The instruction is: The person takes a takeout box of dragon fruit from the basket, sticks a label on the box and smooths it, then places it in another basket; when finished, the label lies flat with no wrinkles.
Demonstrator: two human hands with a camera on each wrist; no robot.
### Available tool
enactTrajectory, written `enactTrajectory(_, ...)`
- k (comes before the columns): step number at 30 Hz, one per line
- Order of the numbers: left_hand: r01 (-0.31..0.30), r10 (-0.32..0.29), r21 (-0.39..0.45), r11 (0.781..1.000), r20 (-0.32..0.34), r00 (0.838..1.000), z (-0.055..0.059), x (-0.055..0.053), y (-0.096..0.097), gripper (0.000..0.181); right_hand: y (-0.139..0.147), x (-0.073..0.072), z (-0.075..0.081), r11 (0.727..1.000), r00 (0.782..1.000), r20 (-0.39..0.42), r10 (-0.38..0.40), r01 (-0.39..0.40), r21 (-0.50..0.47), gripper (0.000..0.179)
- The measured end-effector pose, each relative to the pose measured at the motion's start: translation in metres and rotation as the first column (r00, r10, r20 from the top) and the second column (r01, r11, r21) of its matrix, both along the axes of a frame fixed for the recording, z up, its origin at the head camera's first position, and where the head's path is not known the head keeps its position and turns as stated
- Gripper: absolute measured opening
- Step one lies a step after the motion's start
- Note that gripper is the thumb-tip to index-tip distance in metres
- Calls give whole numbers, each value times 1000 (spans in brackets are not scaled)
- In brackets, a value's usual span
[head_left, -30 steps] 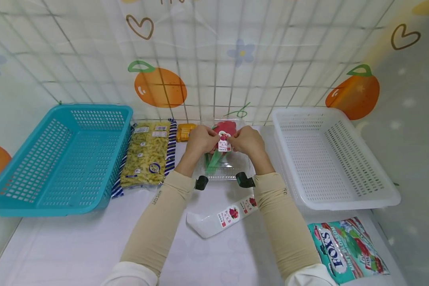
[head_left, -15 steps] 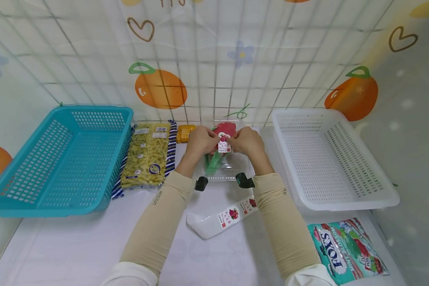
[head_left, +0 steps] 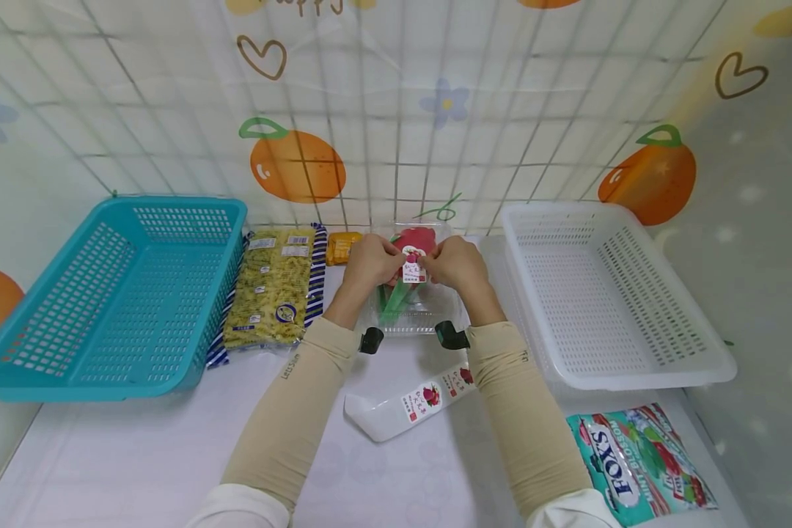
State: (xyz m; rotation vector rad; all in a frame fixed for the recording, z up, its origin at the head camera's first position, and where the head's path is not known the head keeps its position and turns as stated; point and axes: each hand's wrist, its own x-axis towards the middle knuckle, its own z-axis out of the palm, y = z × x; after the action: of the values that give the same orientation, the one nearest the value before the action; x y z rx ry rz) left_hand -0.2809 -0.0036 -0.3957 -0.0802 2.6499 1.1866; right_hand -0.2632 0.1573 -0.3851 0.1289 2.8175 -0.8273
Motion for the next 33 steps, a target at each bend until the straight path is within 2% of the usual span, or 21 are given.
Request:
enactTrajectory(8, -9, 9, 5, 1000, 8, 1000, 1, 0, 0, 21, 1, 2, -1, 998, 999, -34, -23, 21, -58, 26)
enactTrajectory(15, -25, 25, 7, 1000, -12, 1000, 2, 2, 0, 21, 2, 2, -2, 998, 997, -69, -39, 35, -61, 23)
enactTrajectory(21, -58, 56, 86, 995, 16, 998, 2, 2, -1, 20, 0, 3, -2, 995, 997, -60, -48, 43, -85, 23)
enactTrajectory(26, -63, 63, 125, 990, 5, 998, 2, 3, -6, 22, -1, 4, -4, 995, 992, -117, -50, 40, -89, 23)
enactTrajectory(30, -64, 71, 137, 988, -47, 996, 2, 6, -12, 23, 1, 5, -6, 994, 974, -213, -80, 61, -93, 25)
enactTrajectory(33, -49, 65, 111, 993, -144, 987, 1, 9, -15, 24, 4, 7, -6, 987, 953, -278, -124, 90, -131, 28)
